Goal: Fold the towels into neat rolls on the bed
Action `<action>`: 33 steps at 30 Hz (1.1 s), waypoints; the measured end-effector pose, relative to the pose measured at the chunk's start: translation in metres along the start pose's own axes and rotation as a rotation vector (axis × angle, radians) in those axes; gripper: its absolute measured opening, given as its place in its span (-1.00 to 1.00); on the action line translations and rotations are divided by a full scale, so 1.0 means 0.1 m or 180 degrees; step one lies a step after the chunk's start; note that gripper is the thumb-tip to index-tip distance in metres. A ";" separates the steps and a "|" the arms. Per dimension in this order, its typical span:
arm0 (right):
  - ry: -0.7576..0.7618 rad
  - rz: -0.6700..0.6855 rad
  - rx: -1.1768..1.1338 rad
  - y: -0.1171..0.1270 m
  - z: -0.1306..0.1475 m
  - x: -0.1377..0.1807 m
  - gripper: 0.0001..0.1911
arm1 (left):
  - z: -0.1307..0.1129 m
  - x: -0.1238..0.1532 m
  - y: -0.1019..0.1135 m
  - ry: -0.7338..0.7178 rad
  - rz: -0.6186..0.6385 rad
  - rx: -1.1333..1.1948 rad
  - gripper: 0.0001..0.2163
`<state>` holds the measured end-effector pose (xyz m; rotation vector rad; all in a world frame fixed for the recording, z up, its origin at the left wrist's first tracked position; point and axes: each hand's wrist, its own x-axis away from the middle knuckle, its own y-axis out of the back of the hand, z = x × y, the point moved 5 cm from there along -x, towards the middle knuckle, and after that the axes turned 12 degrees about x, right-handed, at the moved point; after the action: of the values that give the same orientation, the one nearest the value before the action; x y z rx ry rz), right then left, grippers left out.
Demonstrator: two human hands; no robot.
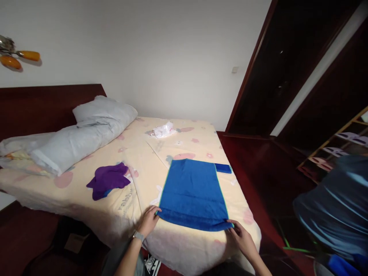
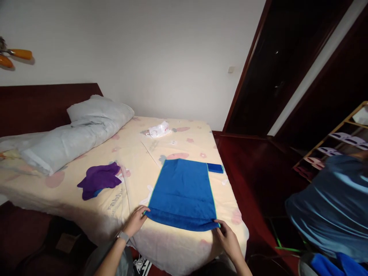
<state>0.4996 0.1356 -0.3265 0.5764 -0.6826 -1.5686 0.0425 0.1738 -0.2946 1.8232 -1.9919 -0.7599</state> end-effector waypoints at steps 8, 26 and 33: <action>-0.0047 -0.0233 -0.0058 0.10 0.03 0.00 -0.58 | 0.03 -0.07 -0.04 0.0359 -0.0511 0.0385 -0.68; -0.0751 0.0116 0.0720 0.02 -0.05 0.11 -0.49 | -0.12 0.02 -0.09 0.0469 -0.0389 -0.1581 -0.69; -0.0592 0.0036 0.1276 0.08 0.05 0.12 -0.55 | -0.29 0.00 -0.06 0.0300 -0.0549 -0.1976 -0.76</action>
<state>0.4999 0.1237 -0.3169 0.7234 -1.1541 -1.4939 0.0643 0.1690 -0.2751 1.6153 -1.3375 -1.1607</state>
